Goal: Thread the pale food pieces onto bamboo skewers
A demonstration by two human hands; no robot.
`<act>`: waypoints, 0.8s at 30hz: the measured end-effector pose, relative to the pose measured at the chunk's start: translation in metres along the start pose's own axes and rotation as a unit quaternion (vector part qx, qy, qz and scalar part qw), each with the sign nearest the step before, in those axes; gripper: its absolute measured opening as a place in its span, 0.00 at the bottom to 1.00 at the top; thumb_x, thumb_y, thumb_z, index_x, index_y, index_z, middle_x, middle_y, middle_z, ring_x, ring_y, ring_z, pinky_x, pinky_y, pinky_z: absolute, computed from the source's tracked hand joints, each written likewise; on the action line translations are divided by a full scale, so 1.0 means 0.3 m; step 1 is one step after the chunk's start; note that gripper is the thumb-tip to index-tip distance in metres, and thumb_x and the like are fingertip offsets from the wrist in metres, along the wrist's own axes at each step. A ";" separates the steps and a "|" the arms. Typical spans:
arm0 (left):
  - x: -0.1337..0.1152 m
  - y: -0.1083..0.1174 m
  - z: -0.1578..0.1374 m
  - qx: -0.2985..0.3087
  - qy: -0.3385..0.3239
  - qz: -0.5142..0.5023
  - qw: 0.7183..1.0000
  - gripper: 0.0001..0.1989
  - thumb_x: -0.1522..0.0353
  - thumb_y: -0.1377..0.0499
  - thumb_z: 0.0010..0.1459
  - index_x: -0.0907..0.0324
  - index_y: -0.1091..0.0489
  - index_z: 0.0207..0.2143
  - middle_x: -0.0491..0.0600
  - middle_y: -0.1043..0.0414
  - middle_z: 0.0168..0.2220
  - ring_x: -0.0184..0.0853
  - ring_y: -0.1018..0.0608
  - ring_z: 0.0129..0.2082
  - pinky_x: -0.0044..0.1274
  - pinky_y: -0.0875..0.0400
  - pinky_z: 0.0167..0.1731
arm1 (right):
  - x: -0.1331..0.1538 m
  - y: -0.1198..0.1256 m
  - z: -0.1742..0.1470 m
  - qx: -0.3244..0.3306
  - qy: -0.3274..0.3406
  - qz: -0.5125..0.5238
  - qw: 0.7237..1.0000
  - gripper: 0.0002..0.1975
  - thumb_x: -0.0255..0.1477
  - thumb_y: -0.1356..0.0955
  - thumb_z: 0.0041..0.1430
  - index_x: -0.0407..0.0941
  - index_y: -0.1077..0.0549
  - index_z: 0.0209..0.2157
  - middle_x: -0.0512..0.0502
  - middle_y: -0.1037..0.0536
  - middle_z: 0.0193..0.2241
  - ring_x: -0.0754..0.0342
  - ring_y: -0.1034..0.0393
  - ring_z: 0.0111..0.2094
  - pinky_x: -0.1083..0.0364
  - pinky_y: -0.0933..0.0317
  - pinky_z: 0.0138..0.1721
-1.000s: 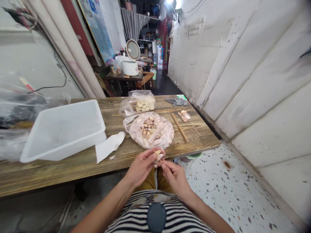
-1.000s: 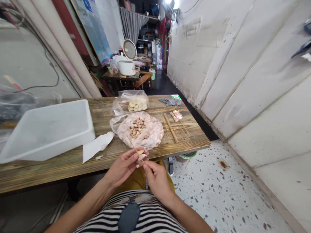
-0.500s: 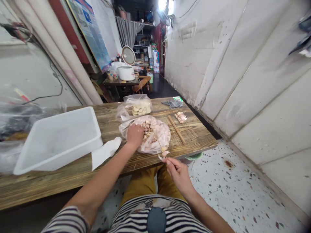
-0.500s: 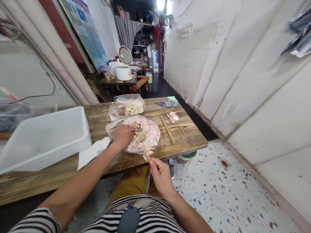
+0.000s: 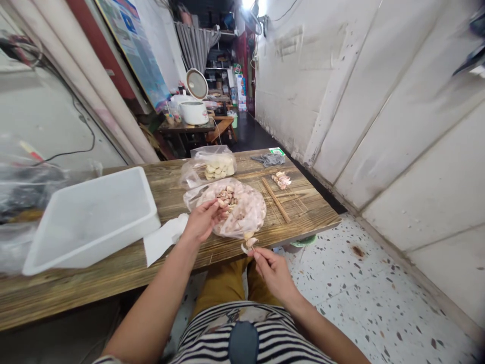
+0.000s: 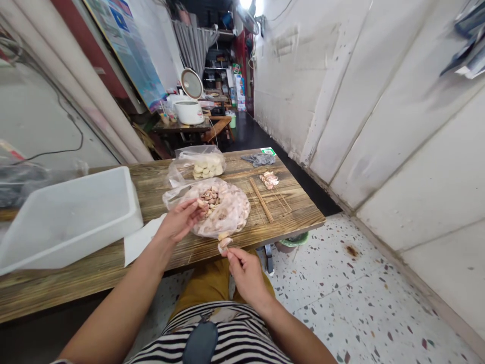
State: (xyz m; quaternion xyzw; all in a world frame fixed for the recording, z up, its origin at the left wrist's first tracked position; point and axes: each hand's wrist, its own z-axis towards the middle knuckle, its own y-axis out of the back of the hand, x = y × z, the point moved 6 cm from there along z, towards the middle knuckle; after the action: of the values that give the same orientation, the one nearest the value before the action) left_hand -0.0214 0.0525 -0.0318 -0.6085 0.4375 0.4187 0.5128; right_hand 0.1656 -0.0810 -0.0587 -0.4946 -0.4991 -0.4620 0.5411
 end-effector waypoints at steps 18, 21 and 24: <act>-0.001 -0.037 -0.147 0.114 0.103 -0.175 0.973 0.08 0.74 0.38 0.50 0.69 0.28 0.34 0.49 0.32 0.26 0.22 0.31 0.23 0.11 0.34 0.20 | -0.022 -0.012 -0.008 0.011 -0.005 -0.032 0.999 0.14 0.38 0.36 0.57 0.46 0.24 0.37 0.50 0.32 0.19 0.55 0.41 0.21 0.60 0.50 0.19; 0.007 -0.035 -0.146 0.113 0.111 -0.185 0.970 0.04 0.74 0.39 0.51 0.69 0.28 0.29 0.49 0.33 0.25 0.22 0.31 0.22 0.11 0.35 0.18 | -0.014 -0.010 -0.012 0.007 0.011 -0.048 0.999 0.14 0.38 0.37 0.58 0.46 0.24 0.38 0.50 0.32 0.19 0.56 0.41 0.21 0.60 0.49 0.19; 0.018 -0.031 -0.144 0.092 0.126 -0.205 0.966 0.03 0.74 0.41 0.53 0.68 0.29 0.29 0.51 0.30 0.27 0.25 0.29 0.24 0.13 0.32 0.19 | -0.007 -0.009 -0.016 0.004 0.027 -0.079 0.996 0.15 0.38 0.37 0.59 0.45 0.24 0.38 0.51 0.32 0.18 0.57 0.42 0.19 0.60 0.49 0.20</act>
State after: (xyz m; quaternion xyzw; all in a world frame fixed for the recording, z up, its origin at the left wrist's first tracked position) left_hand -0.0084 0.0101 -0.0292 -0.6832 0.4015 0.1821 0.5822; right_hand 0.1632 -0.0861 -0.0608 -0.4387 -0.5235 -0.5148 0.5181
